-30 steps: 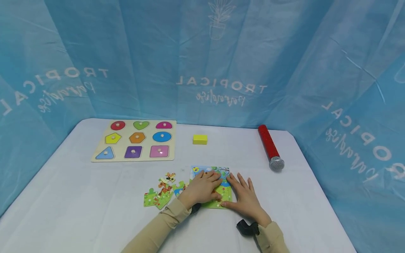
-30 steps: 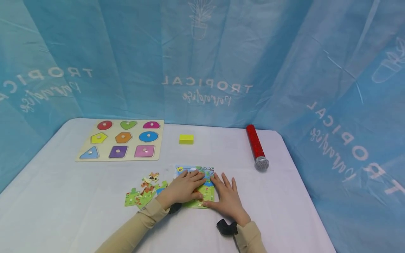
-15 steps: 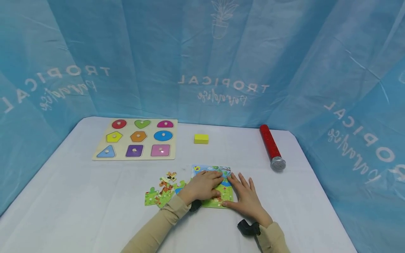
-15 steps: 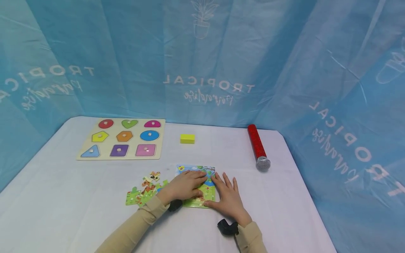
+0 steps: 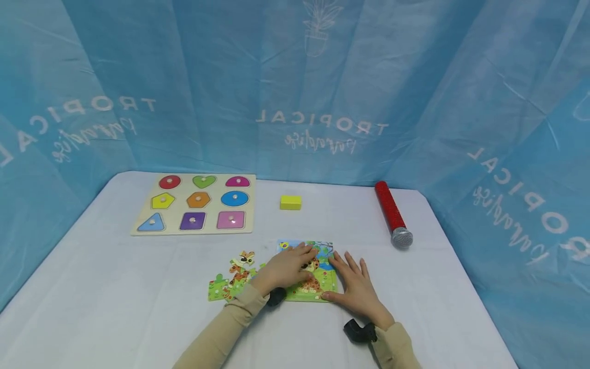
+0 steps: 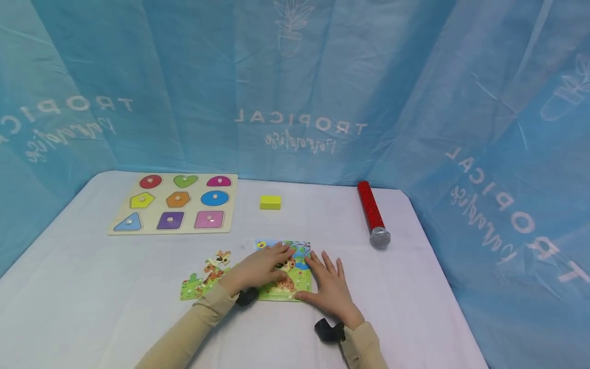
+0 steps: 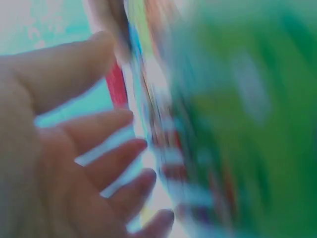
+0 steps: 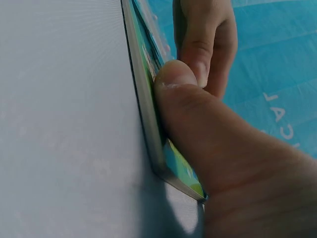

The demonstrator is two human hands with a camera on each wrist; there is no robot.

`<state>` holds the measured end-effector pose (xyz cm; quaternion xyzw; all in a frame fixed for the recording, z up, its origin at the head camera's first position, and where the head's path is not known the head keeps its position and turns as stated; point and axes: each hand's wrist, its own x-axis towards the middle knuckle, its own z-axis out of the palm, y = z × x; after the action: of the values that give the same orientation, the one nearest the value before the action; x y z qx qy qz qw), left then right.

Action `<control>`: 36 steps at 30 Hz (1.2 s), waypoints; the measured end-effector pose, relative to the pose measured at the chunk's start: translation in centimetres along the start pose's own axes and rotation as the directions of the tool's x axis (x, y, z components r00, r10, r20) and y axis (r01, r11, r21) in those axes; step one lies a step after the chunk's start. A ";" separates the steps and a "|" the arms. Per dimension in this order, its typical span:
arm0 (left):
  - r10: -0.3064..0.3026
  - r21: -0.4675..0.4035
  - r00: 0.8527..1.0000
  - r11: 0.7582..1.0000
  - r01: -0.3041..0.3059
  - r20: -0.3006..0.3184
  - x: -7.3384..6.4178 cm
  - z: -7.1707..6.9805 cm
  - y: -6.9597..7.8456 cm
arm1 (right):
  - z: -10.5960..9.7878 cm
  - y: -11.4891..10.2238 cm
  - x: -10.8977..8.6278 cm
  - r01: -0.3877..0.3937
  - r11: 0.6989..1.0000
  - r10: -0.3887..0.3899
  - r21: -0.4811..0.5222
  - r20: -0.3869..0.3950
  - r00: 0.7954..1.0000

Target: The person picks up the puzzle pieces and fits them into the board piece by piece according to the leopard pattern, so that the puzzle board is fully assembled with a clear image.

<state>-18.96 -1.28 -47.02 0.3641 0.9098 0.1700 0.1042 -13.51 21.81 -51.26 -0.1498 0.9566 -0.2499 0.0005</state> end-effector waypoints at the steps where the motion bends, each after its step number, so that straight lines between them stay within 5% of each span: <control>1: -0.004 -0.034 1.000 0.999 0.003 -0.031 -0.4 -0.3 -0.5 | 0.0 0.0 0.0 -0.007 1.000 0.007 0.002 0.003 1.000; 5: -0.109 -0.130 0.985 0.987 0.092 -0.135 -2.7 -2.1 -2.4 | 0.1 -0.2 0.0 -0.024 1.000 0.024 0.002 0.001 1.000; 10: -0.273 -0.148 0.945 0.957 0.248 -0.182 -6.9 -3.3 -5.4 | -0.1 -0.2 0.0 -0.016 1.000 0.016 -0.020 -0.012 1.000; 16: -0.239 -0.119 0.952 0.968 0.219 -0.189 -10.4 -3.1 -7.9 | -0.1 -0.1 -0.2 -0.016 1.000 0.016 -0.016 -0.021 1.000; 21: -0.298 -0.118 0.928 0.953 0.277 -0.223 -10.9 -3.4 -8.4 | 0.2 -0.3 -0.1 -0.030 1.000 0.030 0.006 -0.008 1.000; 36: -0.361 -0.071 0.916 0.933 0.354 -0.174 -11.7 -4.3 -8.9 | 0.5 -0.5 0.0 -0.011 1.000 0.010 -0.016 -0.037 0.999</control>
<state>-17.58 -16.45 -45.69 0.1725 0.9633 0.1981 0.0558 -13.34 21.16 -51.40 -0.1400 0.9592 -0.2450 -0.0171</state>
